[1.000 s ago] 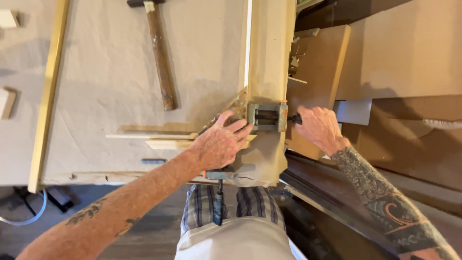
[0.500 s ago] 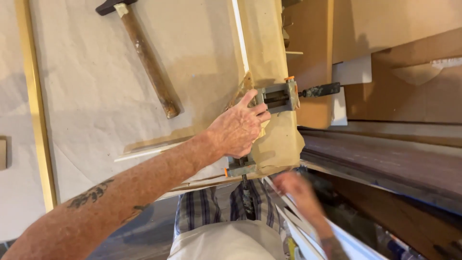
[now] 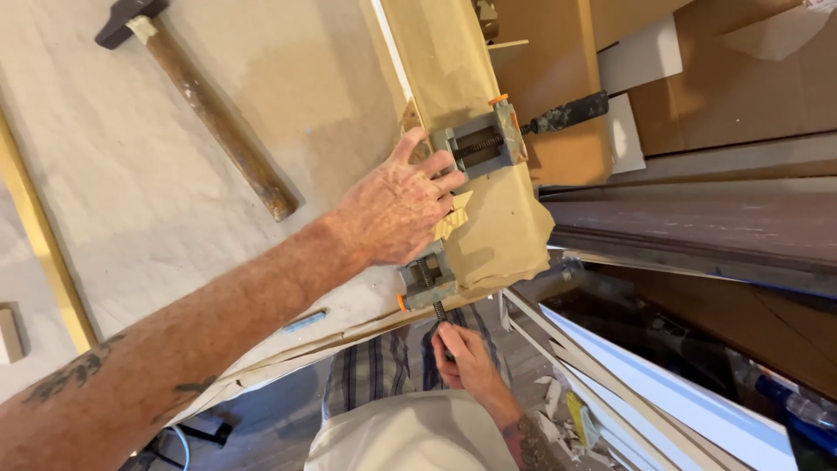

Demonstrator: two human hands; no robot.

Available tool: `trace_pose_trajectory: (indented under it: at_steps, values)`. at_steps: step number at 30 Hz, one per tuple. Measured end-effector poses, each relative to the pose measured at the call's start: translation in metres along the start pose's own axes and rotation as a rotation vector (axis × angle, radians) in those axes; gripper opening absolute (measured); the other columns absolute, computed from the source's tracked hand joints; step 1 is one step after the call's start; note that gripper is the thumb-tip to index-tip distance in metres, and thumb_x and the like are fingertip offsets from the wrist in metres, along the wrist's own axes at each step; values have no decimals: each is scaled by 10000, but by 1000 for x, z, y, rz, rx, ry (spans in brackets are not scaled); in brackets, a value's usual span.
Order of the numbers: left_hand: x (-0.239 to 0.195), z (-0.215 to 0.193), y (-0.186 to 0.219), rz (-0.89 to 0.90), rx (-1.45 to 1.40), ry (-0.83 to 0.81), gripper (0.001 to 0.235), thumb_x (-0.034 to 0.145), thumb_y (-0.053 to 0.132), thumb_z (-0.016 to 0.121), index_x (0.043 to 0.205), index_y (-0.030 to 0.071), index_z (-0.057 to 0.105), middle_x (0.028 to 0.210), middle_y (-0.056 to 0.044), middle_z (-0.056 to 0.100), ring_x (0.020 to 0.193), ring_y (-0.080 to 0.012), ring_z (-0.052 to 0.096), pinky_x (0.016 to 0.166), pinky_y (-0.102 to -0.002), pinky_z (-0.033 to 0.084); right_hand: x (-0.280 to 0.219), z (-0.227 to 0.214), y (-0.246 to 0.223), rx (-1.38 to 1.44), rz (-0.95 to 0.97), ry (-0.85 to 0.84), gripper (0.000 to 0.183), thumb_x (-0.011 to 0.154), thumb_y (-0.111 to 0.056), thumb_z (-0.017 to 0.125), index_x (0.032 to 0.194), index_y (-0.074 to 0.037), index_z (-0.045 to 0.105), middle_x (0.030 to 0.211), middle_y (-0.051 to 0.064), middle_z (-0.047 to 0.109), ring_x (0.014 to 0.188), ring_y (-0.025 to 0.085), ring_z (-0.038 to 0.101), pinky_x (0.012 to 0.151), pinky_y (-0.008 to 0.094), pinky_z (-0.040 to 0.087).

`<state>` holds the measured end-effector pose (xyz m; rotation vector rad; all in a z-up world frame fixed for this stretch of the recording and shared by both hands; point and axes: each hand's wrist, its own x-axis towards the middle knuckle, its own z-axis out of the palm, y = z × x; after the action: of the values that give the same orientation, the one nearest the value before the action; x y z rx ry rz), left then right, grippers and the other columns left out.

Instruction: Assembling a wooden frame by applying glue to strips, securing them in a corner clamp, and using a rotary tool and hammer for adjustments.

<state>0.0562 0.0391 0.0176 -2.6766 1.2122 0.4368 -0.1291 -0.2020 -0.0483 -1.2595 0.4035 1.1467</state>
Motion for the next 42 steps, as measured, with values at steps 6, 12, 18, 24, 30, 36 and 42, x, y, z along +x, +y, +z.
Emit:
trace_pose_trajectory:
  at_steps: [6, 12, 18, 24, 30, 36, 42]
  values:
    - [-3, 4, 3, -32, -18, 146, 445, 902, 625, 581, 1049, 244, 757, 1225, 26, 647, 1187, -211, 528, 1109, -585, 339, -18, 10, -2, -1024, -62, 465, 433, 1012, -552, 482, 936, -128, 534, 563, 25, 578, 456, 195, 554, 456, 356, 446]
    - [-4, -2, 2, -40, 11, 130, 506, 907, 665, 552, 1034, 223, 763, 1207, 31, 645, 1188, -222, 508, 1127, -584, 341, -41, -15, -2, -169, 5, 128, 435, 1050, -211, 410, 1374, -25, 633, 962, 128, 782, 838, 209, 724, 743, 306, 608]
    - [-5, -3, 3, -47, 73, 179, 518, 920, 664, 512, 1026, 227, 771, 1115, 32, 633, 1183, -238, 493, 1153, -608, 309, -51, 0, -4, -848, -305, 653, 495, 798, -305, 837, 1240, -105, 736, 1049, 49, 823, 935, 147, 788, 873, 303, 650]
    - [-19, 1, 17, -124, -63, 328, 470, 814, 575, 644, 1057, 182, 731, 1107, -34, 682, 1241, -242, 533, 1176, -601, 320, -19, 47, -83, -972, -736, 700, 741, 826, -307, 842, 1438, -23, 535, 1442, 153, 526, 1391, 283, 490, 1183, 432, 420]
    - [-105, 8, 20, -482, -822, 400, 367, 967, 295, 643, 1277, 100, 625, 1412, -157, 570, 1305, -341, 529, 1083, -569, 418, 39, 69, -91, -1073, -920, 663, 934, 773, -289, 955, 1462, 4, 397, 1442, 215, 468, 1352, 362, 472, 1158, 490, 450]
    - [-156, 68, 31, -792, -1394, -23, 350, 968, 405, 613, 1211, 170, 704, 1107, -114, 766, 1115, -310, 722, 1000, -483, 548, 52, 65, -85, -1025, -867, 815, 946, 608, -225, 1002, 1412, -58, 530, 1380, 151, 489, 1323, 333, 521, 1120, 453, 461]
    - [-150, 69, 18, -754, -1683, -129, 370, 946, 193, 614, 1273, 73, 741, 1204, -209, 755, 1118, -324, 736, 988, -441, 577, 53, 64, -85, -1017, -919, 812, 869, 676, -203, 987, 1407, -47, 544, 1388, 143, 484, 1341, 322, 522, 1105, 440, 478]
